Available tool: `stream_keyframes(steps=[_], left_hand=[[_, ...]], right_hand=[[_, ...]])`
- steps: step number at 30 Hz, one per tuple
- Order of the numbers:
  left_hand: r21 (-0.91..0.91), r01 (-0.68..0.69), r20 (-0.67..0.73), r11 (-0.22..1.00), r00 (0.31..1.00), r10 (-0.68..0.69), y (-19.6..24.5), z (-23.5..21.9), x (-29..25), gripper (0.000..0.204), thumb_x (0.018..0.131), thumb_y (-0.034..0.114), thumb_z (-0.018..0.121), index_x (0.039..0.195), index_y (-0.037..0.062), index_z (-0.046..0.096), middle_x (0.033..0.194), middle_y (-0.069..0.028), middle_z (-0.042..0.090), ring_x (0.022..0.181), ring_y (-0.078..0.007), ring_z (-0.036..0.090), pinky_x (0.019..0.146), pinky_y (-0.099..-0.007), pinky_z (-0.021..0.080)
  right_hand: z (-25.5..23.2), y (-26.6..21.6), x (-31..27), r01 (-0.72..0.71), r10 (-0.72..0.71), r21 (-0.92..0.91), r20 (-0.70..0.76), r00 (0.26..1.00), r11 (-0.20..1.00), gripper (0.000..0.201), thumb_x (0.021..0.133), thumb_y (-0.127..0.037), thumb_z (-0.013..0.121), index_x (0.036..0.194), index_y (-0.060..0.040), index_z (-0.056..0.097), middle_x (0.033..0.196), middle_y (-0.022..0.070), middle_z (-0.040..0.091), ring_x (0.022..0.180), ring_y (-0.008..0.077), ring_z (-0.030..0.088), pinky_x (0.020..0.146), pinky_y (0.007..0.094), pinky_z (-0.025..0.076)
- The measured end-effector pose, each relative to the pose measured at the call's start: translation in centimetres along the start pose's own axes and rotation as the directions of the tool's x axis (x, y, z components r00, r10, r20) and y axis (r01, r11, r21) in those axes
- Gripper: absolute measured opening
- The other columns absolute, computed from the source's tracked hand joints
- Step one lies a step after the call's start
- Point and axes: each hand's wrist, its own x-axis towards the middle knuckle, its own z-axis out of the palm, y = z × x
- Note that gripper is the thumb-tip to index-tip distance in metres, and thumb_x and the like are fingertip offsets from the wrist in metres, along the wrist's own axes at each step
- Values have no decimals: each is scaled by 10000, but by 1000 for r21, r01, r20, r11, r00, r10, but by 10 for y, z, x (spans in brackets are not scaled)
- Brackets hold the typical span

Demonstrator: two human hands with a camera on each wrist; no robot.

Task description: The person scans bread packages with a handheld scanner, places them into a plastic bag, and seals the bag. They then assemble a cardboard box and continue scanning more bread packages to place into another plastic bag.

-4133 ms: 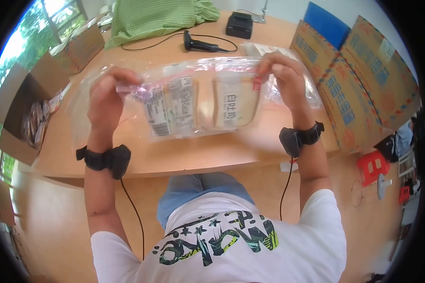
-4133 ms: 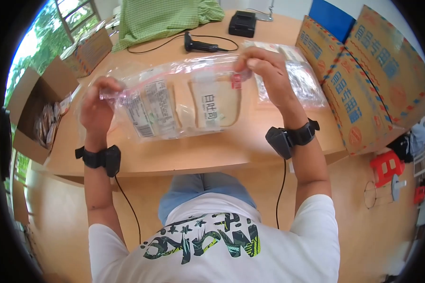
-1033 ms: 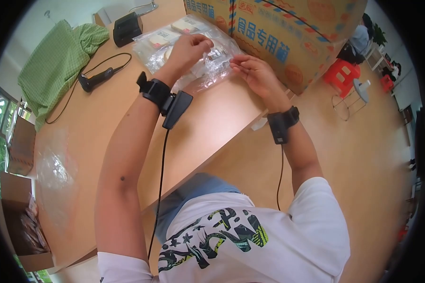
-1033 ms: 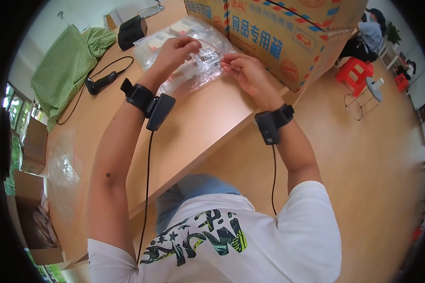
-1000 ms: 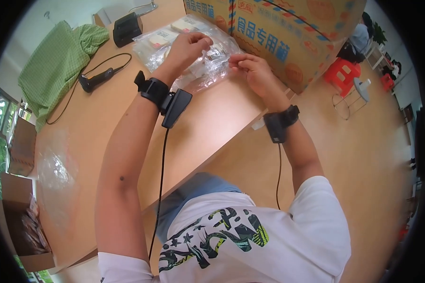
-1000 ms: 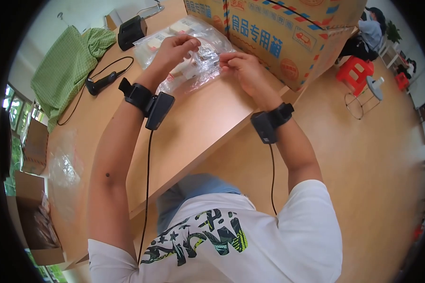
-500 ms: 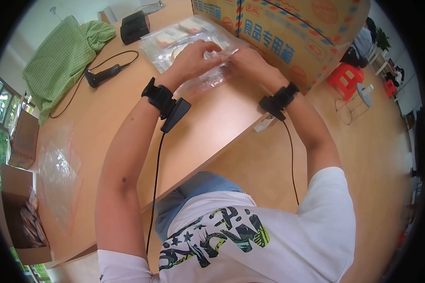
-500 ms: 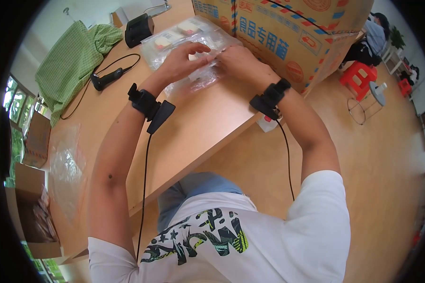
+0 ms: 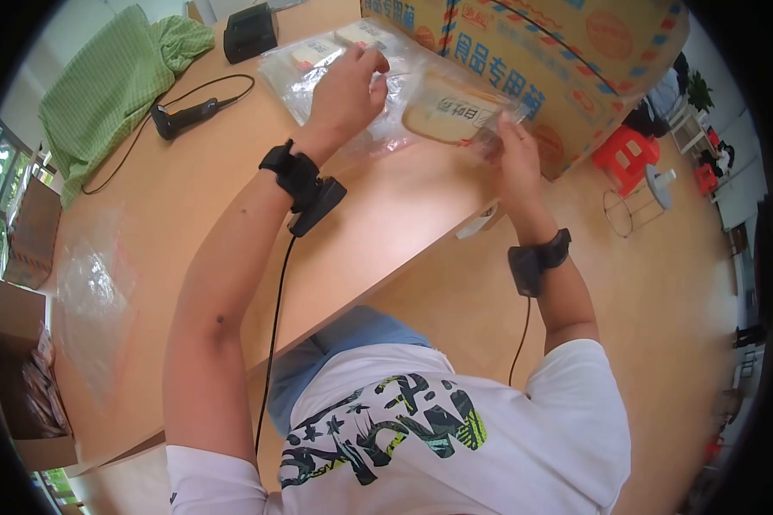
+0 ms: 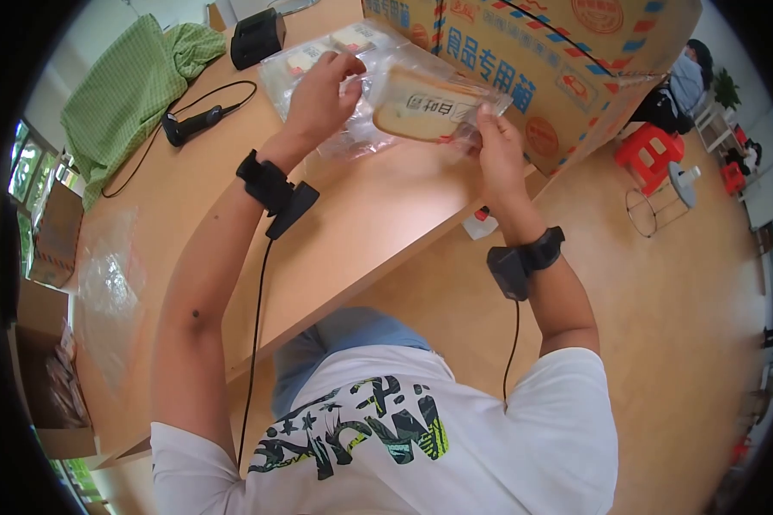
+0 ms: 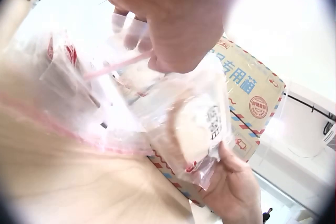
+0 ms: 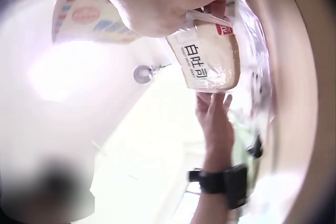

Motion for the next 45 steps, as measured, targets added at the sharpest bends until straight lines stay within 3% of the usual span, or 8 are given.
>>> stream_keyframes(steps=[1, 4, 13, 19, 27, 33, 39, 45], left_hand=[[-24, 7, -21, 1000, 1000, -7, 1, -2, 2, 282, 861, 212, 620, 1085, 40, 628, 991, -110, 591, 925, -292, 619, 802, -368, 489], [-79, 30, -86, 996, 996, -37, 6, -6, 5, 251, 886, 259, 609, 971, 37, 688, 888, -105, 598, 775, -278, 620, 733, -354, 487], [-85, 87, -92, 993, 991, -95, 8, -20, 11, 287, 868, 331, 586, 927, 91, 732, 852, -127, 651, 810, -328, 639, 714, -422, 505], [-55, 24, -80, 998, 996, -29, 15, -19, 8, 275, 866, 321, 596, 928, 91, 732, 843, -107, 657, 789, -327, 641, 709, -420, 509], [-57, -24, -113, 998, 993, 17, 11, -19, 4, 247, 879, 269, 628, 977, 59, 714, 791, -86, 618, 598, -206, 561, 587, -336, 446], [-22, -6, -178, 1000, 984, 2, 17, -22, 4, 186, 876, 253, 601, 895, 108, 717, 815, -61, 636, 749, -289, 636, 649, -402, 505], [161, -264, -178, 951, 940, 291, 20, -14, -5, 134, 861, 200, 636, 894, 88, 702, 839, -50, 625, 715, -255, 611, 615, -364, 493], [231, -287, -62, 930, 949, 309, 27, -12, -10, 74, 844, 149, 632, 860, 94, 679, 804, -48, 595, 740, -248, 607, 617, -375, 503]], right_hand=[[2, 2, -3, -102, 99, 266, 26, 995, 959, 285, 1020, -158, 380, 1193, 31, 505, 1077, 139, 611, 992, 207, 624, 818, 329, 545], [18, 1, -9, -333, 377, 455, -7, 926, 826, 281, 1003, -115, 384, 1203, 63, 467, 1111, 168, 591, 989, 261, 634, 869, 345, 563], [23, 3, -25, -485, 427, 319, 239, 872, 814, 245, 948, -52, 424, 1120, 89, 527, 1027, 185, 639, 924, 260, 667, 791, 325, 596], [17, 8, -8, -446, 439, -38, 269, 857, 894, 250, 933, -120, 509, 1073, 69, 596, 959, 149, 668, 811, 213, 678, 705, 319, 578], [20, 1, 6, -388, 380, 23, 158, 911, 921, 309, 924, -147, 512, 1159, 51, 549, 1070, 107, 629, 916, 186, 633, 790, 336, 527], [0, 12, 20, -381, 375, 70, 90, 923, 922, 289, 912, -88, 498, 1153, 71, 512, 1104, 141, 590, 980, 203, 609, 847, 348, 517], [17, 3, 29, -276, 274, 294, 49, 960, 915, 205, 915, -23, 468, 1086, 80, 513, 1085, 159, 564, 966, 221, 595, 819, 347, 554], [48, 20, 68, -248, 278, 464, 3, 960, 850, 247, 895, 50, 457, 1141, 55, 486, 1128, 152, 550, 1014, 260, 578, 860, 369, 548]])
